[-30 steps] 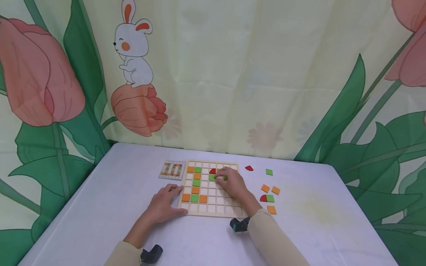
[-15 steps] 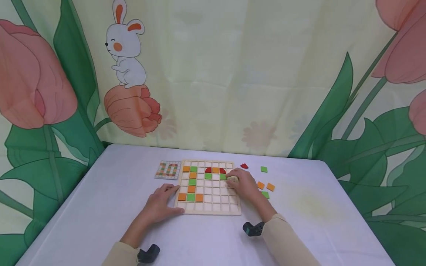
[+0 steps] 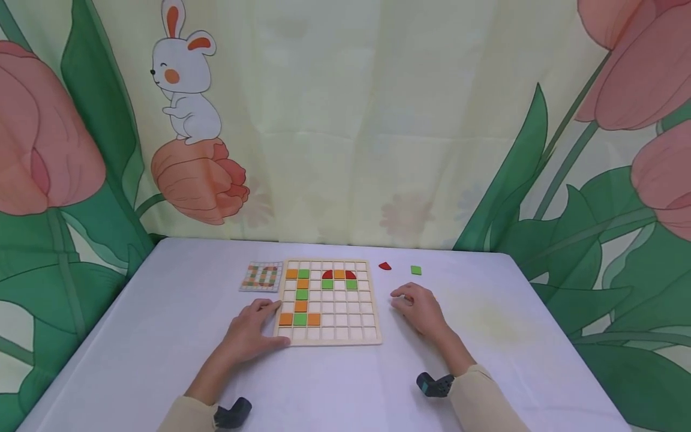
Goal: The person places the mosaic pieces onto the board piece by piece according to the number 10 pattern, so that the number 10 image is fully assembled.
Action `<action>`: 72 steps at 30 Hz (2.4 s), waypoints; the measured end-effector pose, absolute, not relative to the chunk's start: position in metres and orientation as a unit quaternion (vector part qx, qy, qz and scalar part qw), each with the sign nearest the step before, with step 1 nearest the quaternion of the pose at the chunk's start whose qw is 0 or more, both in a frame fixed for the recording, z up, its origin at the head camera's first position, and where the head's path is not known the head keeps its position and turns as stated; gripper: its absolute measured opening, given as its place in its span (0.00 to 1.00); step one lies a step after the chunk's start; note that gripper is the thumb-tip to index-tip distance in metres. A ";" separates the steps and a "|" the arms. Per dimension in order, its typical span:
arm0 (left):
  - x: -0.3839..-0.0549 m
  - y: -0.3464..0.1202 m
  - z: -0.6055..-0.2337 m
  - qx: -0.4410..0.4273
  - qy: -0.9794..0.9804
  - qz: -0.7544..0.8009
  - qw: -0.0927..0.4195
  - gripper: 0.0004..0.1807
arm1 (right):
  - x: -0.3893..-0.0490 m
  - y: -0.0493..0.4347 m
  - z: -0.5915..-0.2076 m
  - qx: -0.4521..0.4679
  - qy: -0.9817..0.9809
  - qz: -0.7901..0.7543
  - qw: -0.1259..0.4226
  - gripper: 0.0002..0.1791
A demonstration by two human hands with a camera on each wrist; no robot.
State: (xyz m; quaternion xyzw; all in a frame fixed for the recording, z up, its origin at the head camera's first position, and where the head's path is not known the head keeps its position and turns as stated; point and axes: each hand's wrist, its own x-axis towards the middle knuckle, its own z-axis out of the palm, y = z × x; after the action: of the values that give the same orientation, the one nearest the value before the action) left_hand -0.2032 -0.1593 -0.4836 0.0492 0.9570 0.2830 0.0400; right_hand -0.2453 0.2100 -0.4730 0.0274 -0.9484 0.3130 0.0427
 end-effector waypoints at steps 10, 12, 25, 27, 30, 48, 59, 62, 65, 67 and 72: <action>-0.202 -0.165 -0.483 0.055 0.956 0.287 0.038 0.51 | -0.245 0.239 -0.486 -0.018 -0.957 0.282 0.066 0.13; -0.202 -0.165 -0.483 0.055 0.955 0.288 0.040 0.51 | -0.246 0.241 -0.486 -0.029 -0.956 0.284 0.062 0.13; -0.203 -0.164 -0.485 0.053 0.954 0.291 0.043 0.51 | -0.253 0.241 -0.483 -0.054 -0.959 0.275 0.048 0.11; -0.203 -0.164 -0.485 0.053 0.954 0.291 0.044 0.51 | -0.254 0.240 -0.484 -0.053 -0.959 0.275 0.050 0.11; -0.204 -0.163 -0.484 0.055 0.955 0.289 0.044 0.51 | -0.254 0.239 -0.484 -0.054 -0.958 0.276 0.051 0.11; -0.204 -0.163 -0.480 0.054 0.955 0.291 0.036 0.50 | -0.258 0.216 -0.470 -0.007 -0.954 0.294 0.050 0.09; -0.206 -0.164 -0.488 0.051 0.953 0.297 0.044 0.51 | -0.261 0.186 -0.471 0.019 -0.945 0.326 0.024 0.07; -0.206 -0.163 -0.488 0.048 0.953 0.297 0.042 0.51 | -0.263 0.176 -0.471 0.035 -0.943 0.331 0.019 0.07; -0.206 -0.163 -0.487 0.047 0.953 0.298 0.044 0.51 | -0.263 0.167 -0.472 0.047 -0.941 0.336 0.012 0.06; -0.205 -0.162 -0.487 0.047 0.952 0.299 0.045 0.52 | -0.263 0.162 -0.473 0.054 -0.939 0.338 0.008 0.06; -0.205 -0.161 -0.487 0.045 0.953 0.297 0.041 0.52 | -0.266 0.153 -0.474 0.079 -0.936 0.344 0.007 0.07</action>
State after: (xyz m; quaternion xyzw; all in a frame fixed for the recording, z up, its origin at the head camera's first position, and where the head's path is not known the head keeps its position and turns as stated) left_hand -0.2052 -0.1612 -0.4870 0.0452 0.9529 0.2971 0.0409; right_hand -0.2657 0.1526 -0.4745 0.0787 -0.9357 0.3438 0.0075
